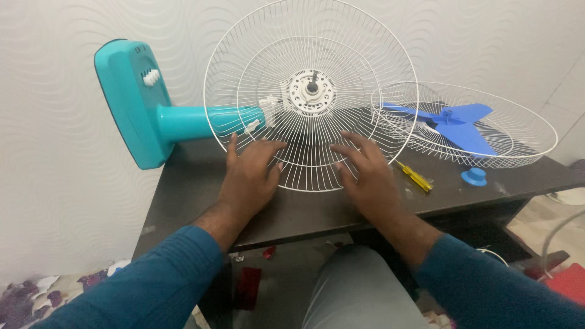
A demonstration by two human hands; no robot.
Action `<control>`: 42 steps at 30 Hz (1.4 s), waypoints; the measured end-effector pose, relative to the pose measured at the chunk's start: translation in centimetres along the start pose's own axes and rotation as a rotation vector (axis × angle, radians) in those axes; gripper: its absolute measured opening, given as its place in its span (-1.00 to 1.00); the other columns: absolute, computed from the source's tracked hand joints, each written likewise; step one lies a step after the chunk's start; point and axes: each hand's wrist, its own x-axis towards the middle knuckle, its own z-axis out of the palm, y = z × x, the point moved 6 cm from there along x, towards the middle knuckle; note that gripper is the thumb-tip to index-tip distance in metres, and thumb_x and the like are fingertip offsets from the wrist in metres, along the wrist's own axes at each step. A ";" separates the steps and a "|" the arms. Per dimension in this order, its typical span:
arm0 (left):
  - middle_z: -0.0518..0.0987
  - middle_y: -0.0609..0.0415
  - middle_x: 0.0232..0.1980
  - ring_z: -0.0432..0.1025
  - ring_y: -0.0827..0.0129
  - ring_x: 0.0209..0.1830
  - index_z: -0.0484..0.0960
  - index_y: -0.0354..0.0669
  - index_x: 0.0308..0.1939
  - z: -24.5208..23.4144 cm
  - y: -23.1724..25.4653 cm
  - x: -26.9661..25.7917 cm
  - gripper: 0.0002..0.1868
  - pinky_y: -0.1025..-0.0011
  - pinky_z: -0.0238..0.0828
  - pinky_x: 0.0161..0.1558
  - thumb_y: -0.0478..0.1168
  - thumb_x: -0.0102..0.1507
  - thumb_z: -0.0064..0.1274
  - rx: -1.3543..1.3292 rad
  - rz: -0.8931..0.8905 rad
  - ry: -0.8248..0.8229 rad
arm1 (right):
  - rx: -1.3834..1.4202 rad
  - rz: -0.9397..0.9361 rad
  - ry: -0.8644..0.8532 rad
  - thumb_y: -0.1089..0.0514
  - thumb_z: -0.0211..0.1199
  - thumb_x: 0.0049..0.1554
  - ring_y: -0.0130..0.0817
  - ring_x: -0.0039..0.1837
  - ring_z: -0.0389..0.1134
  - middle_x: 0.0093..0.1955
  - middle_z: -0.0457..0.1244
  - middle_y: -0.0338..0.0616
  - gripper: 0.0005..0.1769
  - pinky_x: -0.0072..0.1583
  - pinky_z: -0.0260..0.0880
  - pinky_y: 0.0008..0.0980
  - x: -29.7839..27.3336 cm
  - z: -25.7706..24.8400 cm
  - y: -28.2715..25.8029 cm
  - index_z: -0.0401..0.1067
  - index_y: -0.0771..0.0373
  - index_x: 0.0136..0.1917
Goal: The person disassembles a small electric fan on a table. They remove the front grille, unscrew the central cap, take off the fan blades, and then detach the rear grille from the motor housing.
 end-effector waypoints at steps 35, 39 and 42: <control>0.63 0.13 0.12 0.26 0.05 0.46 0.66 0.03 -0.03 0.5 -1.8 -0.2 -0.79 -0.38 -0.53 0.49 -0.28 0.26 0.10 -0.141 -0.084 -0.014 | -0.385 0.586 -0.119 0.23 0.15 0.18 0.17 0.30 0.29 0.20 0.25 0.24 -0.59 0.36 0.27 0.03 -4.0 -2.1 14.5 0.54 0.14 0.28; 0.62 0.13 0.12 0.25 0.04 0.46 0.67 0.03 -0.04 0.5 -1.7 -0.2 -0.78 -0.41 -0.54 0.48 -0.29 0.25 0.10 -0.126 -0.087 -0.022 | -0.354 0.668 -0.142 0.14 0.20 0.20 0.17 0.28 0.30 0.23 0.24 0.24 -0.61 0.35 0.28 0.03 -4.0 -2.3 15.3 0.53 0.13 0.30; 0.62 0.10 0.12 0.24 0.02 0.46 0.67 0.02 -0.04 0.4 -1.6 -0.1 -0.79 -0.42 -0.54 0.46 -0.29 0.25 0.11 -0.115 -0.082 -0.022 | -0.207 0.688 -0.079 0.07 0.27 0.20 0.04 0.26 0.36 0.22 0.31 0.15 -0.57 0.33 0.33 -0.06 -2.9 -3.1 15.4 0.48 0.19 0.32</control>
